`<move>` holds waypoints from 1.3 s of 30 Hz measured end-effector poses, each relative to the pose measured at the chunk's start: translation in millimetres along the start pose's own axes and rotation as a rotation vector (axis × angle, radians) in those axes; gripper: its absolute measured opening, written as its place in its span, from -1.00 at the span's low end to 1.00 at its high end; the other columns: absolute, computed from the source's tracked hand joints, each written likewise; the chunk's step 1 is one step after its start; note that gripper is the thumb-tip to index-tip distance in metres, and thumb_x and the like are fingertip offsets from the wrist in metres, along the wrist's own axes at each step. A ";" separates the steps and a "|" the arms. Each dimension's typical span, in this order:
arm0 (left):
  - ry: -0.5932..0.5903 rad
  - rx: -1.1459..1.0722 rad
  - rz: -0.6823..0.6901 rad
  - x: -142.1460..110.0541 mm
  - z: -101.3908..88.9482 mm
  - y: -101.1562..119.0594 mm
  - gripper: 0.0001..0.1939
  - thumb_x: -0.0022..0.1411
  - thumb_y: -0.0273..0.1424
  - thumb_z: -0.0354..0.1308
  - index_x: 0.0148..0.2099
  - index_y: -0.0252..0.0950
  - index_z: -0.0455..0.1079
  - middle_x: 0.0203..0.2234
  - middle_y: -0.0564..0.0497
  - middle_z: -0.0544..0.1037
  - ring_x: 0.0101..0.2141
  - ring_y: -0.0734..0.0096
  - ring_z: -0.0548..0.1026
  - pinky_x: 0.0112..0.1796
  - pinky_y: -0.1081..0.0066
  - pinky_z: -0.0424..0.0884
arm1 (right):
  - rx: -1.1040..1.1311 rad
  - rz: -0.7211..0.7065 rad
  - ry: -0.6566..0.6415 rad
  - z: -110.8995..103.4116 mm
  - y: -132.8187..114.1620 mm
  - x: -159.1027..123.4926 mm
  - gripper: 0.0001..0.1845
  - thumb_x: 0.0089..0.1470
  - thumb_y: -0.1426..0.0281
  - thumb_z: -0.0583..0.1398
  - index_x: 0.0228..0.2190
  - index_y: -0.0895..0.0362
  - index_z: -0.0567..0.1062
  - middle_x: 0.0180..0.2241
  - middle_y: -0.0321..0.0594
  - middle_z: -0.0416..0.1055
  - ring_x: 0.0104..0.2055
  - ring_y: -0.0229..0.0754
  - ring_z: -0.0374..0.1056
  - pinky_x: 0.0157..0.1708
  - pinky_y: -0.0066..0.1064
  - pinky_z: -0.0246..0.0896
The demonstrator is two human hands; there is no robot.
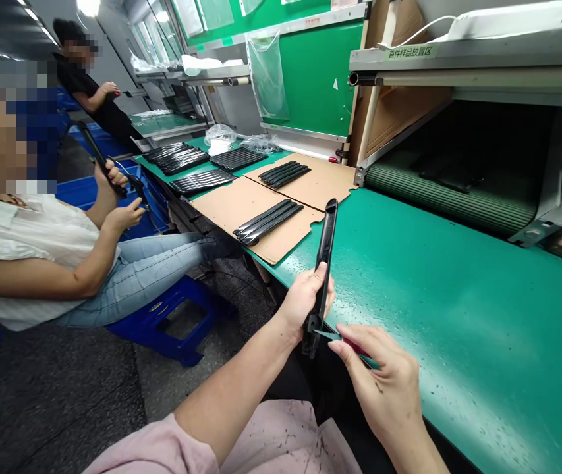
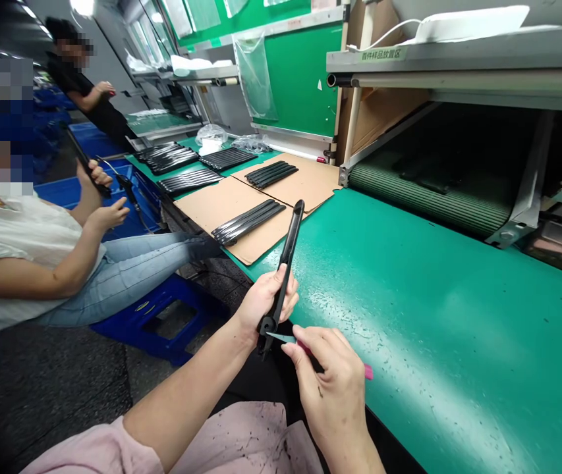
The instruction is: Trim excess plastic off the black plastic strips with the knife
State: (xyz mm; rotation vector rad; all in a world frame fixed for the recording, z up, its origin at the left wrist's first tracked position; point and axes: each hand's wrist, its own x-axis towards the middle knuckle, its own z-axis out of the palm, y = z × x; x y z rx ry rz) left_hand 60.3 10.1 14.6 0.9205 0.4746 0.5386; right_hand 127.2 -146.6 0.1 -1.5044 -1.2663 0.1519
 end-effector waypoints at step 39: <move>0.035 -0.165 -0.106 -5.1 8.6 7.7 -0.58 0.40 -0.08 -0.11 -0.22 -0.32 0.35 -0.76 0.24 0.06 -0.78 0.64 -0.07 -0.80 0.63 0.01 | 0.049 0.201 -0.217 -4.2 -1.3 -9.9 -0.69 0.40 0.33 0.00 0.05 0.01 0.44 -0.24 -0.25 0.38 -0.24 -0.22 0.34 -0.25 -0.40 0.23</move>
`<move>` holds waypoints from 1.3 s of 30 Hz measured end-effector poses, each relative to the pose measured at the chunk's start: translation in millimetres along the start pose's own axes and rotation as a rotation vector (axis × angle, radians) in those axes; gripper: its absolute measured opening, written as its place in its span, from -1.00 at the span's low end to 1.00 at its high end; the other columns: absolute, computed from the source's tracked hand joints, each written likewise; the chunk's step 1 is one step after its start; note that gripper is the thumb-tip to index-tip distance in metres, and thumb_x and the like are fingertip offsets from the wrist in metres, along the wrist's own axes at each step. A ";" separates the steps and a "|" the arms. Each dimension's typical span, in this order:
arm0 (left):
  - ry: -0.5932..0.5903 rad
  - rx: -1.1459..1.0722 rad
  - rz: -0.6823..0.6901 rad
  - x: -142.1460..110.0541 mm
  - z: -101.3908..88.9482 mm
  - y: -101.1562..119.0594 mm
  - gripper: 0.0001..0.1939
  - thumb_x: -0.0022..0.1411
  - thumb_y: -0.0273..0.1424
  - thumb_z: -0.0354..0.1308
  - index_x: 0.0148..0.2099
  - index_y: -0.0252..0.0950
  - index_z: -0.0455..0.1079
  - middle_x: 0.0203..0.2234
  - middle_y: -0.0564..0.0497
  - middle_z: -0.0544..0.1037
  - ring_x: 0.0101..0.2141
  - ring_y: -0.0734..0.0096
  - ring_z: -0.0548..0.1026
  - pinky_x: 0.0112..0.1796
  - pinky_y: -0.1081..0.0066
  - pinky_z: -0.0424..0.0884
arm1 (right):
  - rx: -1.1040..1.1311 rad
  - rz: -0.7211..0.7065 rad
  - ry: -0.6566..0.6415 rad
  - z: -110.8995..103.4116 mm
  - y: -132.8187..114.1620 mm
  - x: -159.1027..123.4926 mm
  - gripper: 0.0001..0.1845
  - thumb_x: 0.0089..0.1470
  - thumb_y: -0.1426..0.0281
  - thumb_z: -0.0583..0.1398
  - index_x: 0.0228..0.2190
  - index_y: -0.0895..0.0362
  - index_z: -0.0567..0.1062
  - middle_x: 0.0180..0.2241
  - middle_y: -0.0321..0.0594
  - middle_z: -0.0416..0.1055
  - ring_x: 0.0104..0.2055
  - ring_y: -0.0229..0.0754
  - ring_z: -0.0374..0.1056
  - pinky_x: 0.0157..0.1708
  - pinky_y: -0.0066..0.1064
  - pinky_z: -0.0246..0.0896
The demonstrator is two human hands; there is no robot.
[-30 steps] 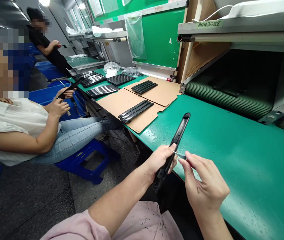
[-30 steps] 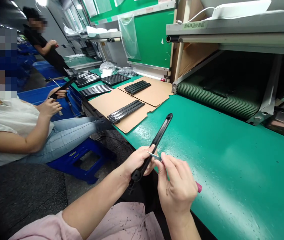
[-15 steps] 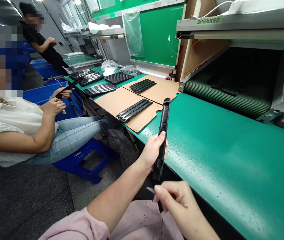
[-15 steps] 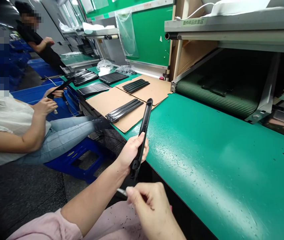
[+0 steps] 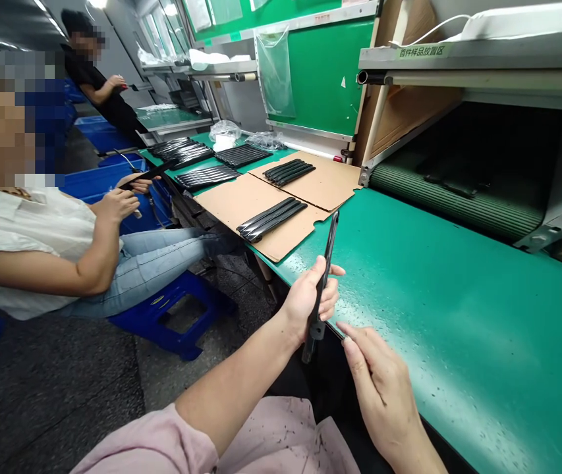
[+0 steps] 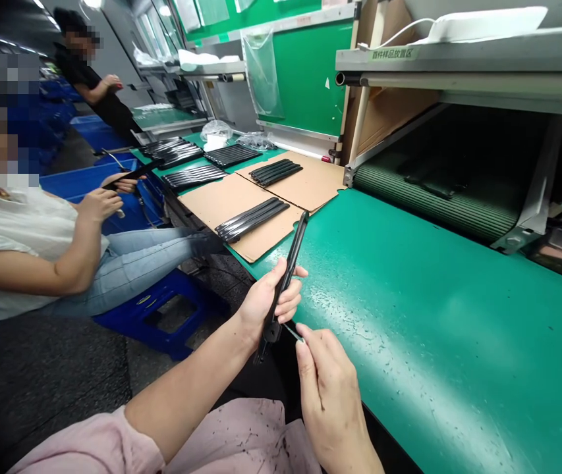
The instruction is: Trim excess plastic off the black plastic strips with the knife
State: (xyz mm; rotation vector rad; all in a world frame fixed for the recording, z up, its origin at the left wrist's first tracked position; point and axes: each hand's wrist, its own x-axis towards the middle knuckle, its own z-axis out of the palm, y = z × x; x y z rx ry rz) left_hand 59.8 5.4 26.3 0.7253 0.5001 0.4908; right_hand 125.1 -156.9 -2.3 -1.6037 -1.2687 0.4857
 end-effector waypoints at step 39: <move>0.390 0.062 0.385 -12.9 -22.8 -23.5 -0.71 -0.01 -0.36 0.40 -0.52 -0.30 0.33 -0.39 -0.03 0.64 -0.18 0.21 0.58 -0.07 0.24 0.45 | -0.311 0.113 0.412 -3.8 31.4 32.1 -0.55 0.36 0.13 0.02 -0.02 0.17 0.52 -0.33 -0.16 0.42 -0.37 -0.13 0.38 -0.39 -0.34 0.26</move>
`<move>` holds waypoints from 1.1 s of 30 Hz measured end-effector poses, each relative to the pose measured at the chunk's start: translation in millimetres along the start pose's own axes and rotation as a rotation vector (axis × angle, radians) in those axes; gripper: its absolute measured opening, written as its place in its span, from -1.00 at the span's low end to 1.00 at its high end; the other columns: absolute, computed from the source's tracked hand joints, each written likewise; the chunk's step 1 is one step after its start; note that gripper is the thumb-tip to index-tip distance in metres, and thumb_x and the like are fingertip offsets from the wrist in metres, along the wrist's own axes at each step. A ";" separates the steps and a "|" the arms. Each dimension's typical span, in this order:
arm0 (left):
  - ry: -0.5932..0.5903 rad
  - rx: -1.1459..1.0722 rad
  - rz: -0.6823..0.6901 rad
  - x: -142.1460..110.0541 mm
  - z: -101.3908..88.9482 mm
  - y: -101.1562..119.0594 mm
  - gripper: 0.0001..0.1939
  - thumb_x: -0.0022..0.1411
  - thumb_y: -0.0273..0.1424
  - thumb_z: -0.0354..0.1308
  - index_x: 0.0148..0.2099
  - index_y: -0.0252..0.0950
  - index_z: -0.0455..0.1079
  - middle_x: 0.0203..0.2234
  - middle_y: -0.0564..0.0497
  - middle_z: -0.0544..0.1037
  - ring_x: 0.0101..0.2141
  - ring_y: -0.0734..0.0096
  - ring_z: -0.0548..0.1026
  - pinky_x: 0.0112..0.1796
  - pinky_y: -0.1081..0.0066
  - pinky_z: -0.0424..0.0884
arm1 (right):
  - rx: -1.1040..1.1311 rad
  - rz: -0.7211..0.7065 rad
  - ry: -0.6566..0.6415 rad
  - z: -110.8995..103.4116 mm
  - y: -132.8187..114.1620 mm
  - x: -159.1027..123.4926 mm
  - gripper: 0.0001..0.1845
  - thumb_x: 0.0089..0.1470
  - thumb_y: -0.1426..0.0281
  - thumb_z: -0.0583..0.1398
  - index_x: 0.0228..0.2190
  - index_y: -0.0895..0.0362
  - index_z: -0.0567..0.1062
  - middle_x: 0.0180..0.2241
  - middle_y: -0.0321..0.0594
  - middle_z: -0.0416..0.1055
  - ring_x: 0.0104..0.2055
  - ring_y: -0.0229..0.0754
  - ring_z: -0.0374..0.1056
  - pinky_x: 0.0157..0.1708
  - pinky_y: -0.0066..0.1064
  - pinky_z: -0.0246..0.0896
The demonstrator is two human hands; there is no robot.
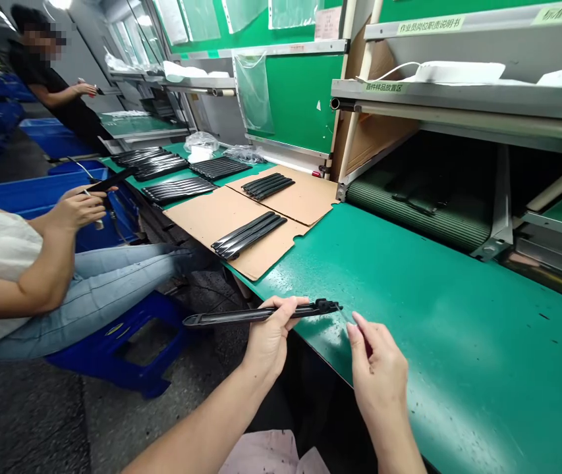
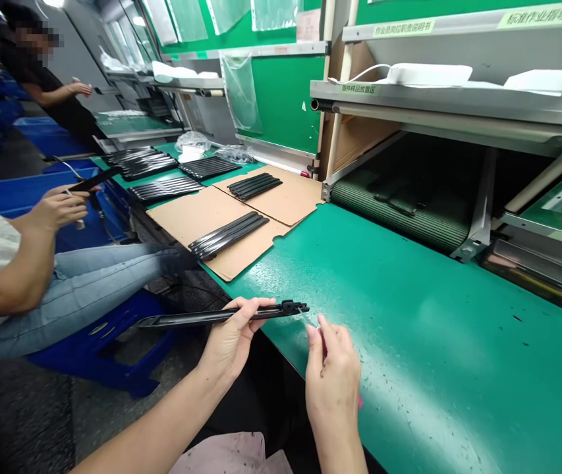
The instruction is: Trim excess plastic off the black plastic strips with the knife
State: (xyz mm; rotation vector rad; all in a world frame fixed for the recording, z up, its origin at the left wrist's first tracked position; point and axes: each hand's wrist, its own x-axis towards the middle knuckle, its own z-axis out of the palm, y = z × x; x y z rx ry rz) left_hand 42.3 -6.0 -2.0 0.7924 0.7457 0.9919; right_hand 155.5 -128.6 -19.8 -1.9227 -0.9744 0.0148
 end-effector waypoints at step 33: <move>-0.411 -0.437 -0.358 19.4 5.6 51.3 -0.47 0.46 -0.10 -0.29 -0.21 -0.35 0.36 -0.68 0.21 0.11 -0.78 0.71 -0.07 -0.75 0.63 -0.05 | 0.275 -0.030 -0.529 -6.6 -27.4 -30.3 -0.54 0.37 0.09 -0.01 -0.44 0.07 0.43 -0.58 -0.39 0.23 -0.55 -0.26 0.17 -0.51 -0.41 -0.03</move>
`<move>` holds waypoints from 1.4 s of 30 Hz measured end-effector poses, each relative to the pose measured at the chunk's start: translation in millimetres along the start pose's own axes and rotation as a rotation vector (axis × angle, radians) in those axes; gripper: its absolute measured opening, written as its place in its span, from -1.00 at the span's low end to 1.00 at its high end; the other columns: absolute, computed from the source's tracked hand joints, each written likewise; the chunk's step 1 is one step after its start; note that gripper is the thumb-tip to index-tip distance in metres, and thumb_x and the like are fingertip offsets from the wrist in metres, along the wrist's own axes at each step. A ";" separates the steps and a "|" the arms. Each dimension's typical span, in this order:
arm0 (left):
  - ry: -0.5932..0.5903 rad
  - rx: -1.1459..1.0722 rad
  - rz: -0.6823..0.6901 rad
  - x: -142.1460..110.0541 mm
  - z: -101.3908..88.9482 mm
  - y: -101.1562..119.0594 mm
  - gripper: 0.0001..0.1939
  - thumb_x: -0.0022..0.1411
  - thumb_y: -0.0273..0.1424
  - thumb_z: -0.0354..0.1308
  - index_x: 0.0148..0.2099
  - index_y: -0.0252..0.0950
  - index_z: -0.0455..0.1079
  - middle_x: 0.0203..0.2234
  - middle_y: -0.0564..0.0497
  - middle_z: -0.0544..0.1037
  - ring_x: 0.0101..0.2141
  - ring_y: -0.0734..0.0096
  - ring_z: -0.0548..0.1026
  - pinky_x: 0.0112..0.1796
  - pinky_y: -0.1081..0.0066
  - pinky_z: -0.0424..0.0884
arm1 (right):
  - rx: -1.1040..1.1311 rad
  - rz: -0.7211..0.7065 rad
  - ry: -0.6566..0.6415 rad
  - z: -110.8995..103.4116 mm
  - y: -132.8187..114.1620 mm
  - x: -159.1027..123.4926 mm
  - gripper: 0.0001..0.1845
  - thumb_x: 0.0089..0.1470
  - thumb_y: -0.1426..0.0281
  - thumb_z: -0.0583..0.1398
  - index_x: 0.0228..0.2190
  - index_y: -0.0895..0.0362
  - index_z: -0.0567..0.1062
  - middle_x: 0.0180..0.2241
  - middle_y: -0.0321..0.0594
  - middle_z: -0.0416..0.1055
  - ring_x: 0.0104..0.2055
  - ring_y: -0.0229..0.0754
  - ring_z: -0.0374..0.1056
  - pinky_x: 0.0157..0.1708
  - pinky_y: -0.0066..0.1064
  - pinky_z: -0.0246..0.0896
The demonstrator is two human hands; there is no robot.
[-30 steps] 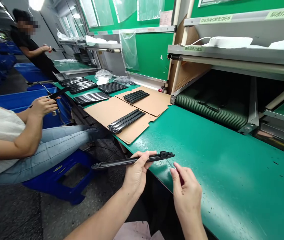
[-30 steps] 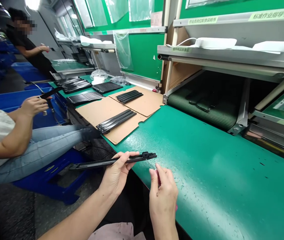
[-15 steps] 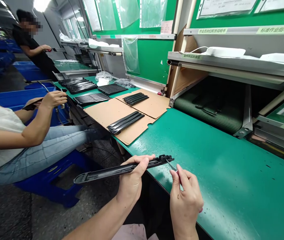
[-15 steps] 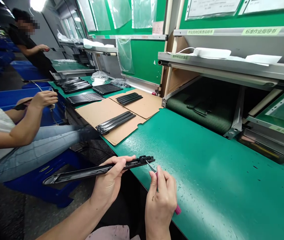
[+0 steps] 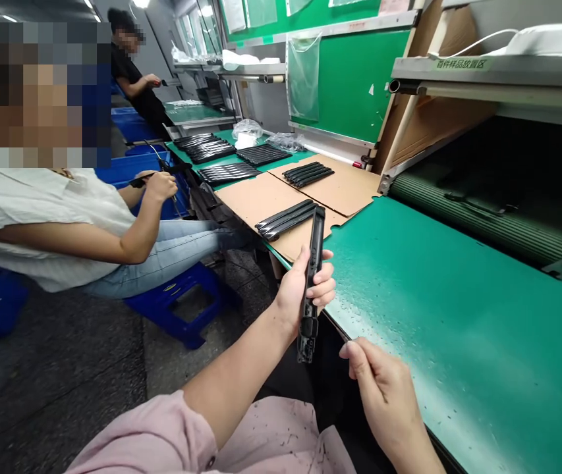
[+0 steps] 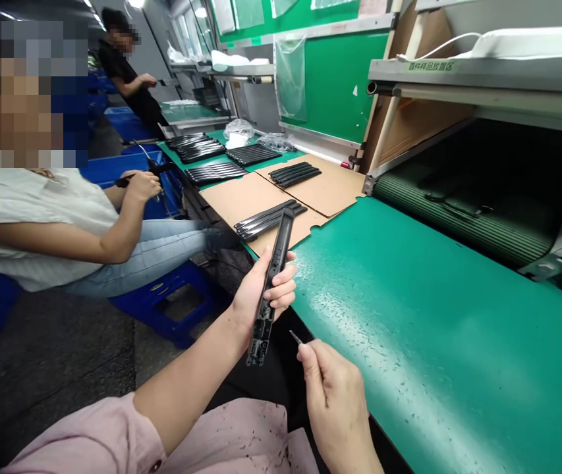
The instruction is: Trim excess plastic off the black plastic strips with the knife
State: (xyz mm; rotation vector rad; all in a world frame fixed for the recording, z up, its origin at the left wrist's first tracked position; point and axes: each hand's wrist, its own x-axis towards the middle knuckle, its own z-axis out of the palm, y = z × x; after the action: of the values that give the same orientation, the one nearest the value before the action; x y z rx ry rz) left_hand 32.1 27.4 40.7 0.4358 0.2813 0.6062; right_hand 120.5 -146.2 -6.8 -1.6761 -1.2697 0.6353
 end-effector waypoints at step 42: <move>0.064 -0.339 -0.332 -2.7 10.8 -28.2 -0.50 0.44 -0.07 -0.19 -0.33 -0.35 0.32 -0.72 0.24 -0.02 -0.79 0.68 -0.06 -0.75 0.57 -0.13 | -0.616 -0.808 0.371 -12.8 43.0 -2.1 -0.50 0.27 0.57 0.10 0.20 0.07 0.26 -0.18 -0.08 0.50 -0.14 0.00 0.46 -0.17 -0.15 0.42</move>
State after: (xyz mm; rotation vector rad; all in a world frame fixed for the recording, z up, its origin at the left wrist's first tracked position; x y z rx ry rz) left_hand 47.8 1.7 37.2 0.0393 0.2973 0.3330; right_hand 150.2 -155.1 -39.3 -1.4384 -1.7812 -0.5748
